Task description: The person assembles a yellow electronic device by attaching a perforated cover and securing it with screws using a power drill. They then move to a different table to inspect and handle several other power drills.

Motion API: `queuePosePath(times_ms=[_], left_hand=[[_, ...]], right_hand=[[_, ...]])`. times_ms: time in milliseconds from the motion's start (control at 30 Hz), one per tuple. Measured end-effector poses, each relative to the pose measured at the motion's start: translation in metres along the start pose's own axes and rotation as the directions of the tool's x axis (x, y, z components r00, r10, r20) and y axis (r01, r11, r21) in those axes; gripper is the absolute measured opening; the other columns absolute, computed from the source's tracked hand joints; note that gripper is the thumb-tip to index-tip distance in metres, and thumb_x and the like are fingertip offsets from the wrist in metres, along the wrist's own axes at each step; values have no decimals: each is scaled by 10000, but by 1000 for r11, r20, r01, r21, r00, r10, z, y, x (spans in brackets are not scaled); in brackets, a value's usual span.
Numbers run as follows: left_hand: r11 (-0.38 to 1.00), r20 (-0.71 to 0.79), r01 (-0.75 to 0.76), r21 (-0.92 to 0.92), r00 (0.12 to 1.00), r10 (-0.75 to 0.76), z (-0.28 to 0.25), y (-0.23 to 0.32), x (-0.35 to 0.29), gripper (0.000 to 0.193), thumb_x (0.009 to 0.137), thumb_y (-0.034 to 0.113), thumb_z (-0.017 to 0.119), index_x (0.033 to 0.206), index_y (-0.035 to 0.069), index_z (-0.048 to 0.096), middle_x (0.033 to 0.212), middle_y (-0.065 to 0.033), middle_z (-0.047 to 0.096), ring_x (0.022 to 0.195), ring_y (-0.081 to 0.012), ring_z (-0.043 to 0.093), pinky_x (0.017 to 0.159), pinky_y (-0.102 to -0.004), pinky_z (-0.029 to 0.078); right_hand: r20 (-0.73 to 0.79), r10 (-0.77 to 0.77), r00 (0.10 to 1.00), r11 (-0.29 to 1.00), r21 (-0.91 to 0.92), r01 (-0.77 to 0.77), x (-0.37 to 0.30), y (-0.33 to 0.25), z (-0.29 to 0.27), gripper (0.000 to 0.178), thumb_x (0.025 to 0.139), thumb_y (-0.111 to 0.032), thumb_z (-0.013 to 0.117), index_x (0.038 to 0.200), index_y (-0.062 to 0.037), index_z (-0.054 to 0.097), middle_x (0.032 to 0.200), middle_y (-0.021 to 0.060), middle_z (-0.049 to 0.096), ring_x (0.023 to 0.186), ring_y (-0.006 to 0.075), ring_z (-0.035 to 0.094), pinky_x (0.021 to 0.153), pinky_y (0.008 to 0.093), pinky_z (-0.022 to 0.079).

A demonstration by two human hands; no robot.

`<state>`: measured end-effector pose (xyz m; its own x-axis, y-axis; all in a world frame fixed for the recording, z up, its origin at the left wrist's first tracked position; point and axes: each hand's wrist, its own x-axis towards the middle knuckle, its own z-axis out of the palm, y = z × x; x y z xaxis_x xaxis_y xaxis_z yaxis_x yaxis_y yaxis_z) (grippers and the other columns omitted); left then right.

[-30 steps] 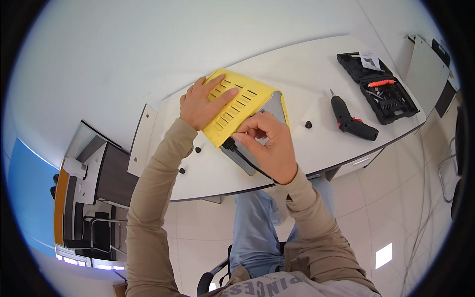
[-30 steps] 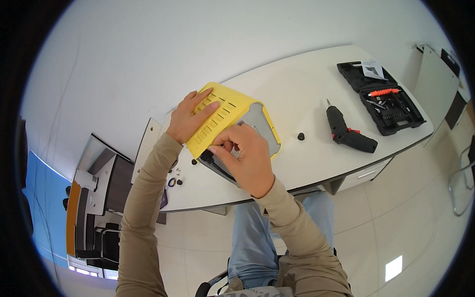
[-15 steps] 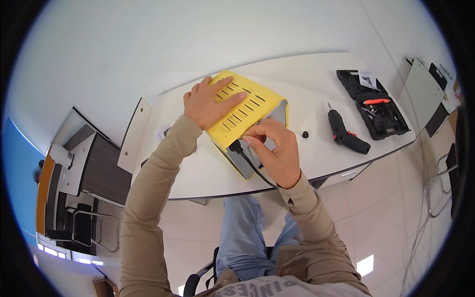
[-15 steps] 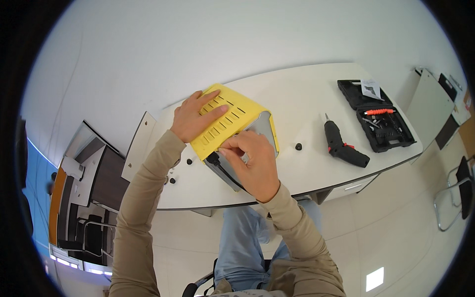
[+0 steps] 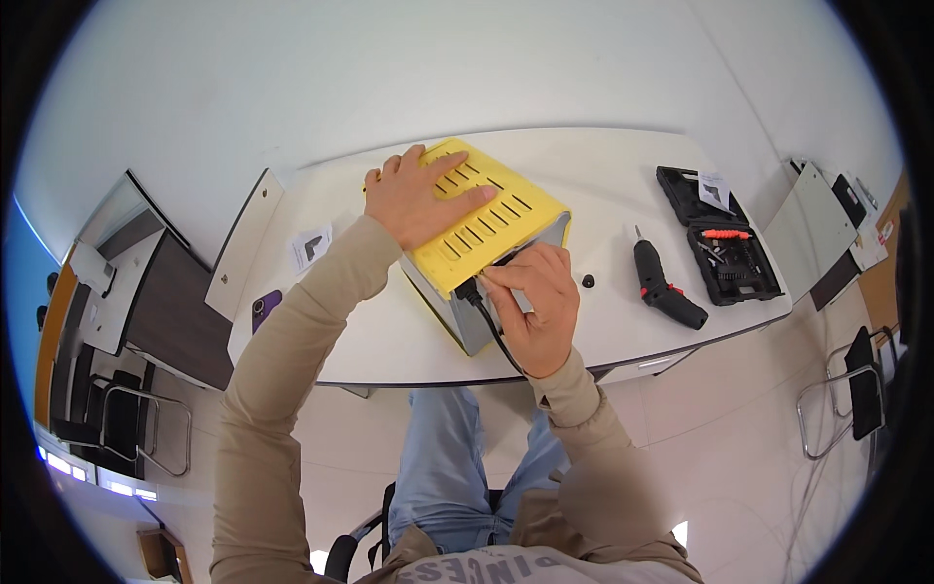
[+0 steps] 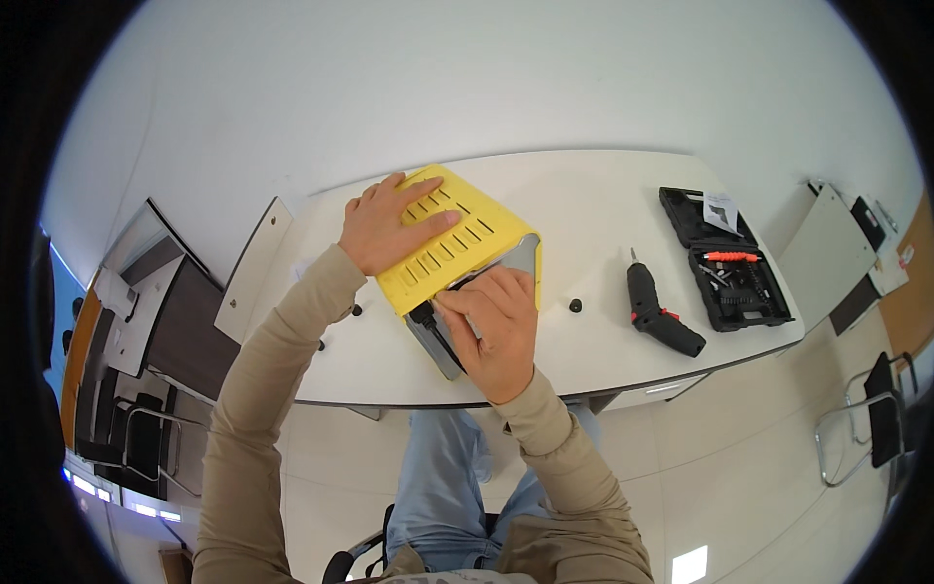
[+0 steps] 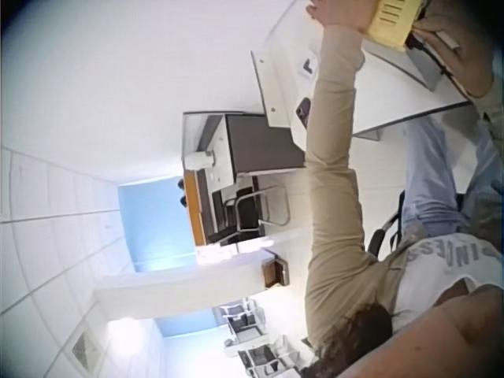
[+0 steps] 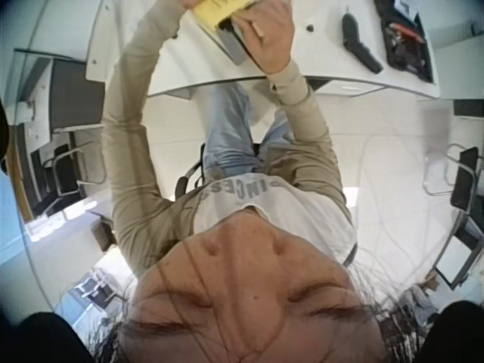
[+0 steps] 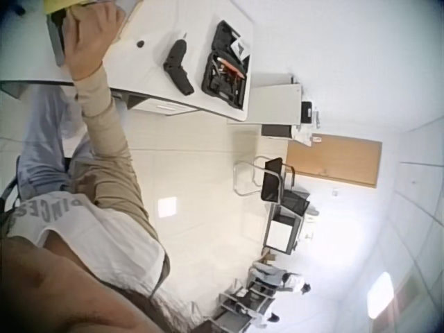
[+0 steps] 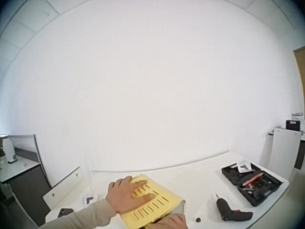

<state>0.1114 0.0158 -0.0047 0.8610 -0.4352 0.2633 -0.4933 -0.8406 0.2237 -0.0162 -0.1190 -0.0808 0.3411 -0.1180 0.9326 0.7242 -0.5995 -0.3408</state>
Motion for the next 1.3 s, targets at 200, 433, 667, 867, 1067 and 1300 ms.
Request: queuePosePath(times_ms=[200, 433, 667, 867, 1067, 1300], left_hand=[[1000, -2, 0, 7, 1000, 0, 2, -1, 2, 887, 720, 832, 483, 1395, 258, 530, 1449, -168, 406, 1324, -387, 361, 1091, -525, 203], [1000, 14, 3, 4, 1000, -3, -1, 0, 1, 887, 722, 827, 487, 1402, 260, 522, 1439, -165, 417, 1321, -383, 367, 1087, -527, 208], [1000, 6, -4, -3, 1000, 4, 0, 2, 1, 873, 725, 813, 502, 1400, 258, 525, 1436, -168, 418, 1311, -389, 371, 1082, -531, 209], [1000, 2, -3, -4, 1000, 3, -1, 0, 0, 874, 727, 812, 502, 1398, 252, 527, 1435, -176, 415, 1313, -392, 362, 1085, -526, 203], [1000, 2, 2, -1, 1000, -2, 0, 0, 0, 880, 725, 821, 494, 1396, 253, 529, 1431, -173, 418, 1312, -388, 363, 1082, -523, 205], [1000, 1, 3, 22, 1000, -3, 0, 1, -1, 893, 722, 835, 476, 1401, 256, 523, 1419, -160, 428, 1300, -379, 375, 1072, -518, 220]], right_hand=[[-45, -8, 999, 1000, -14, 7, -4, 0, 2, 197, 707, 59, 758, 867, -30, 684, 740, 53, 617, 696, 224, 537, 693, 323, 388], [-73, 26, 997, 996, 87, -19, -8, 3, 5, 224, 695, 95, 764, 888, 3, 698, 773, 79, 632, 713, 226, 553, 645, 308, 454], [-107, 56, 993, 995, 88, -46, -9, 0, 7, 210, 716, 102, 748, 894, 8, 689, 783, 85, 639, 718, 225, 557, 643, 308, 457], [-141, 94, 986, 992, 100, -80, -11, -3, 13, 189, 730, 89, 735, 887, 6, 673, 784, 85, 631, 727, 237, 559, 648, 319, 459], [-156, 105, 982, 993, 66, -96, -11, -8, 14, 175, 736, 71, 726, 883, -3, 668, 788, 85, 624, 746, 264, 567, 648, 346, 471], [-141, 50, 989, 998, -22, -54, -10, -10, 14, 189, 733, 76, 719, 902, 12, 665, 803, 96, 616, 747, 277, 568, 653, 358, 477]])
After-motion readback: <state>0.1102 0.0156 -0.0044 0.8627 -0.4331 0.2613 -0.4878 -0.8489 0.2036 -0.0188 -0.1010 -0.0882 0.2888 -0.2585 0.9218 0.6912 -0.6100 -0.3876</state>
